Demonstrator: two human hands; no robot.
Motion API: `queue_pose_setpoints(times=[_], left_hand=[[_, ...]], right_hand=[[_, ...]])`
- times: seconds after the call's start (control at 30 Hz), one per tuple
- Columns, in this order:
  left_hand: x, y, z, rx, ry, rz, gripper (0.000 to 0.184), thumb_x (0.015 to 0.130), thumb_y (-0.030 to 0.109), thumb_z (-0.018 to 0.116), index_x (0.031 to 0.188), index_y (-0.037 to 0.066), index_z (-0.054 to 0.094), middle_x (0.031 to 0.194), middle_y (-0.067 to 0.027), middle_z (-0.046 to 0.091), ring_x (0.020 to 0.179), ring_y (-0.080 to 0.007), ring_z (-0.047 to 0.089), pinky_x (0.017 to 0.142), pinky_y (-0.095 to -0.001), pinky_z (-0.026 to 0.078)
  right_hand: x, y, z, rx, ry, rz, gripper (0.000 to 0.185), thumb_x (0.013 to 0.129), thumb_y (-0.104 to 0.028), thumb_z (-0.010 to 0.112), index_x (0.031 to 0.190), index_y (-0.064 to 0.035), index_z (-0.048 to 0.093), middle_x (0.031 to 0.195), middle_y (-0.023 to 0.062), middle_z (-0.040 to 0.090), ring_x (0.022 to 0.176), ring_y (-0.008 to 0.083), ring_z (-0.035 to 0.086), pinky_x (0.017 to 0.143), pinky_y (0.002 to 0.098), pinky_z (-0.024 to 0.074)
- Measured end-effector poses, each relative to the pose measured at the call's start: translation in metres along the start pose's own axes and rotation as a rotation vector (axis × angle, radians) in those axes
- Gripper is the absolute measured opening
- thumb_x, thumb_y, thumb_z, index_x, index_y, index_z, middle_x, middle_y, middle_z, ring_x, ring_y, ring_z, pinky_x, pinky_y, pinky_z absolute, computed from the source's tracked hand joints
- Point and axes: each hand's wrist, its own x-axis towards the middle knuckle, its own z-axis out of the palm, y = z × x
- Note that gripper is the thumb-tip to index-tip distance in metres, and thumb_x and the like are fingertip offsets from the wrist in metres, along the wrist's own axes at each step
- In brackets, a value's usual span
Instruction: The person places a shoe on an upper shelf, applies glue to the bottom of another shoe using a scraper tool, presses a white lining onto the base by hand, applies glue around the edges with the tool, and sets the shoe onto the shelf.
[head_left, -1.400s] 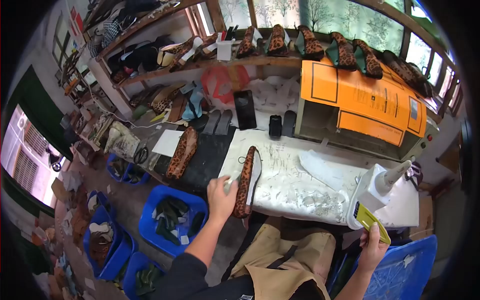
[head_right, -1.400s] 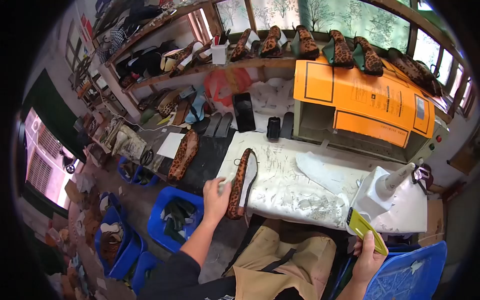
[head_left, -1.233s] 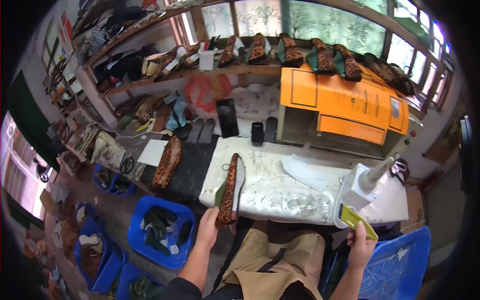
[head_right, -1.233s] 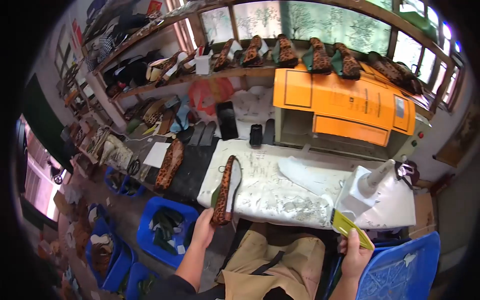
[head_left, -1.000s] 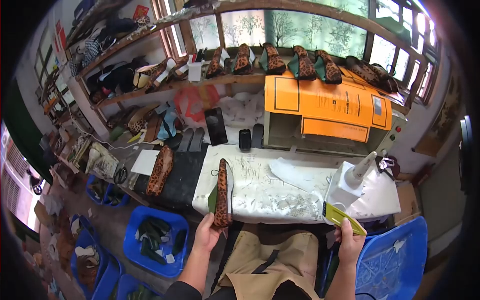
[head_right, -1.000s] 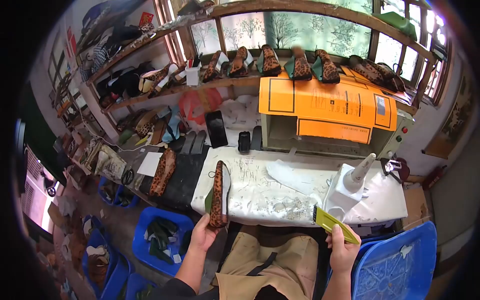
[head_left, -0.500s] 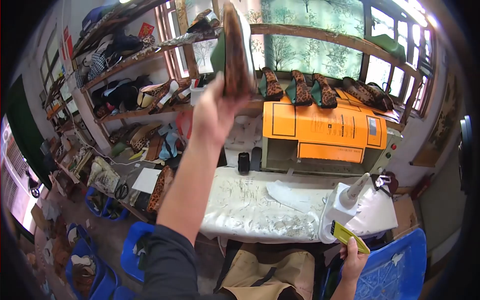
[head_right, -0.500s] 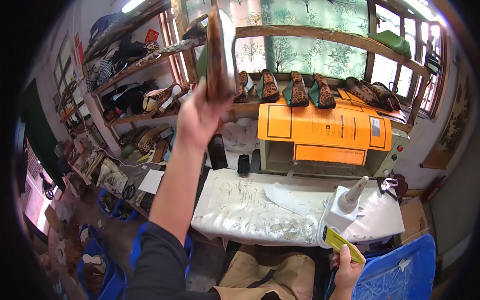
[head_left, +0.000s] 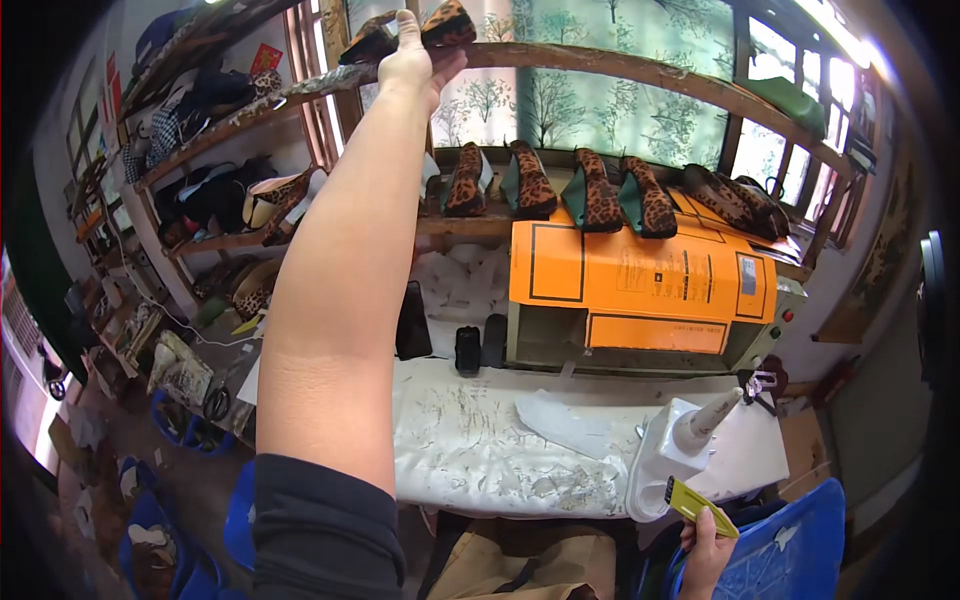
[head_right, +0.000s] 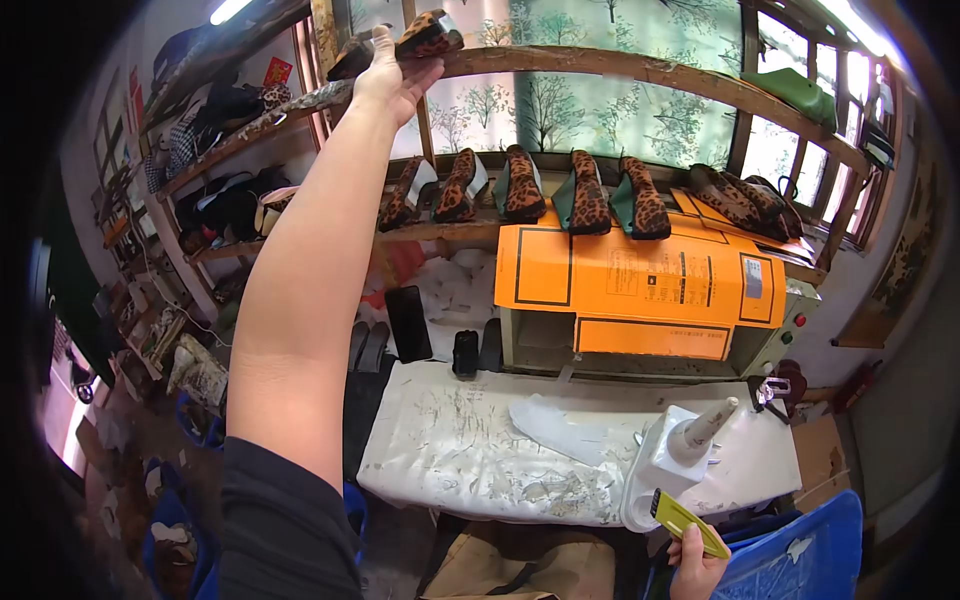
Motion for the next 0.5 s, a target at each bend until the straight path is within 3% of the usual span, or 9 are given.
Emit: queue_pose_setpoints(times=[0.07,0.1,0.13,0.2,0.23,0.27,0.3,0.37,0.5], left_hand=[[-0.012,0.008,0.002,0.168,0.082,-0.041,0.066,0.1,0.061,0.058,0.114,-0.003,0.062,0.094,-0.0204,0.072,0.084,-0.0282,0.075,0.083,-0.0429,0.067],[-0.009,0.007,-0.008,0.218,0.02,-0.029,0.066,0.102,0.062,0.054,0.113,-0.003,0.063,0.091,-0.0192,0.071,0.081,-0.0276,0.075,0.077,-0.0415,0.067],[0.004,0.011,0.001,0.094,0.009,-0.236,0.096,0.096,0.073,0.052,0.143,-0.011,0.05,0.141,-0.0347,0.056,0.13,-0.0358,0.058,0.122,-0.0526,0.035],[-0.049,0.006,-0.014,0.317,-0.106,-0.124,0.082,0.099,0.066,0.054,0.126,-0.01,0.062,0.116,-0.0296,0.07,0.099,-0.0367,0.073,0.094,-0.0468,0.061],[-0.042,-0.03,-0.041,0.26,-0.27,-0.053,0.052,0.108,0.047,0.052,0.111,-0.004,0.063,0.088,-0.0176,0.071,0.079,-0.0267,0.074,0.071,-0.0386,0.064],[-0.086,-0.032,-0.051,0.188,-0.354,-0.15,0.037,0.106,0.03,0.048,0.111,-0.003,0.064,0.086,-0.0164,0.07,0.074,-0.0256,0.071,0.066,-0.0361,0.061],[-0.127,-0.041,-0.074,0.338,-0.43,-0.153,0.029,0.102,0.024,0.051,0.11,0.0,0.066,0.085,-0.0138,0.07,0.072,-0.0223,0.068,0.065,-0.0329,0.058],[-0.197,-0.064,-0.136,0.814,-0.511,0.096,0.022,0.099,0.022,0.063,0.1,0.001,0.07,0.084,-0.0046,0.068,0.07,-0.0135,0.057,0.065,-0.0267,0.047],[-0.288,-0.07,-0.267,1.043,-0.22,-0.072,0.021,0.099,0.018,0.063,0.105,0.001,0.072,0.093,-0.0038,0.072,0.076,-0.0144,0.058,0.071,-0.0266,0.047]], right_hand=[[0.002,0.001,0.005,0.001,-0.027,0.016,0.024,0.105,-0.02,0.058,0.097,-0.0009,0.068,0.072,0.0038,0.063,0.055,0.0065,0.049,0.05,0.0179,0.0378],[0.002,0.003,0.008,-0.003,-0.042,0.022,0.024,0.105,-0.02,0.058,0.097,-0.0009,0.068,0.072,0.0038,0.063,0.055,0.0065,0.049,0.05,0.0179,0.0378],[0.004,0.005,0.009,0.02,-0.037,0.003,0.024,0.105,-0.021,0.057,0.097,-0.0006,0.068,0.072,0.0038,0.063,0.055,0.0064,0.049,0.05,0.0176,0.0374],[0.008,0.014,0.014,0.057,-0.064,-0.014,0.025,0.105,-0.021,0.057,0.098,0.0,0.068,0.072,0.0036,0.063,0.055,0.0062,0.049,0.049,0.0169,0.0367],[0.008,0.02,0.019,0.082,-0.088,-0.015,0.025,0.105,-0.021,0.057,0.098,0.0003,0.068,0.072,0.0036,0.063,0.054,0.0062,0.049,0.049,0.0166,0.0364],[0.008,0.026,0.024,0.075,-0.142,0.015,0.025,0.105,-0.021,0.057,0.098,0.0003,0.068,0.072,0.0036,0.063,0.054,0.0062,0.049,0.049,0.0166,0.0364],[0.008,0.031,0.027,0.073,-0.16,0.015,0.025,0.105,-0.021,0.057,0.099,0.0005,0.068,0.071,0.0036,0.063,0.054,0.0061,0.049,0.049,0.0165,0.0364],[0.01,0.039,0.031,0.074,-0.167,-0.001,0.026,0.105,-0.022,0.057,0.099,0.0008,0.068,0.071,0.0036,0.063,0.054,0.006,0.049,0.049,0.0164,0.0363],[0.013,0.041,0.028,0.048,-0.156,-0.004,0.025,0.105,-0.021,0.058,0.099,0.0007,0.068,0.071,0.0037,0.063,0.054,0.0057,0.049,0.048,0.0165,0.0364]])
